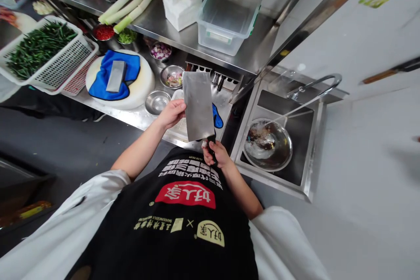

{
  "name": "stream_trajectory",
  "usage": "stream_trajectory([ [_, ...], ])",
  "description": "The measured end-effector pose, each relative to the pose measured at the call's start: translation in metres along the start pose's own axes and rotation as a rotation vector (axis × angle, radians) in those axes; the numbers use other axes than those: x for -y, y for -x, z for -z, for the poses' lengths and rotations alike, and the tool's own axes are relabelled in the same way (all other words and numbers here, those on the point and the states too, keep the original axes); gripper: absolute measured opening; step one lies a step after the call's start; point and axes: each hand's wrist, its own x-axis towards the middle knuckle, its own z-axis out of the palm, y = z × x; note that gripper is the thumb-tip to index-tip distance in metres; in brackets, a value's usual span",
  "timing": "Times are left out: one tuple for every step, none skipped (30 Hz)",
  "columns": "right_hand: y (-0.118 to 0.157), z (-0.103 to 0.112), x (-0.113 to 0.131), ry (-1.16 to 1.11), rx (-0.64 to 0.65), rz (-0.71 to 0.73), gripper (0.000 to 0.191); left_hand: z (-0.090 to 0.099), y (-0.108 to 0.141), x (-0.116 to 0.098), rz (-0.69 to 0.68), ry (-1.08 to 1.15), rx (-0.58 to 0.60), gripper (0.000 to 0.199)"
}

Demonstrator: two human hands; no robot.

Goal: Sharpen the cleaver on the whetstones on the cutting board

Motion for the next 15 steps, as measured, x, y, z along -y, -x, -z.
stream_trajectory([
  [-0.0002, 0.0001, -0.0002, 0.003, 0.001, 0.0, 0.05, 0.0005, 0.0004, -0.0003, 0.007, 0.014, 0.01, 0.057],
  [-0.0004, 0.0003, -0.0004, 0.005, 0.003, 0.0, 0.05, 0.0009, 0.0009, -0.0006, 0.013, 0.024, 0.017, 0.056],
  [-0.0004, 0.0006, -0.0005, 0.006, 0.007, -0.001, 0.05, 0.0012, 0.0014, -0.0011, 0.019, 0.033, 0.022, 0.056],
  [-0.0004, 0.0009, -0.0006, 0.007, 0.011, -0.001, 0.05, 0.0015, 0.0019, -0.0016, 0.023, 0.041, 0.027, 0.056],
  [-0.0003, 0.0012, -0.0006, 0.007, 0.014, 0.0, 0.05, 0.0018, 0.0022, -0.0022, 0.026, 0.048, 0.032, 0.055],
  [-0.0001, 0.0014, -0.0005, 0.008, 0.015, -0.001, 0.05, 0.0022, 0.0024, -0.0027, 0.028, 0.053, 0.037, 0.055],
  [0.0, 0.0016, -0.0002, 0.012, 0.014, -0.004, 0.051, 0.0026, 0.0023, -0.0031, 0.032, 0.057, 0.042, 0.055],
  [0.0002, 0.0016, 0.0001, 0.015, 0.012, -0.007, 0.051, 0.0031, 0.002, -0.0034, 0.038, 0.061, 0.045, 0.055],
  [0.0004, 0.0014, 0.0004, 0.017, 0.011, -0.01, 0.051, 0.0037, 0.0017, -0.0038, 0.043, 0.067, 0.045, 0.056],
  [0.0005, 0.0012, 0.0007, 0.017, 0.01, -0.012, 0.052, 0.0042, 0.0014, -0.0041, 0.045, 0.072, 0.042, 0.057],
  [0.0005, 0.0009, 0.001, 0.018, 0.009, -0.013, 0.051, 0.0047, 0.0012, -0.0046, 0.042, 0.074, 0.036, 0.058],
  [0.0005, 0.0005, 0.0012, 0.019, 0.01, -0.013, 0.051, 0.0051, 0.0012, -0.0051, 0.036, 0.072, 0.028, 0.059],
  [0.0004, 0.0002, 0.0014, 0.022, 0.012, -0.011, 0.051, 0.0055, 0.0015, -0.0058, 0.03, 0.066, 0.019, 0.058],
  [0.0003, -0.0002, 0.0016, 0.025, 0.016, -0.01, 0.051, 0.0057, 0.002, -0.0066, 0.024, 0.057, 0.012, 0.058],
  [0.0001, -0.0005, 0.0018, 0.026, 0.022, -0.011, 0.051, 0.0059, 0.0026, -0.0073, 0.021, 0.047, 0.008, 0.057],
])
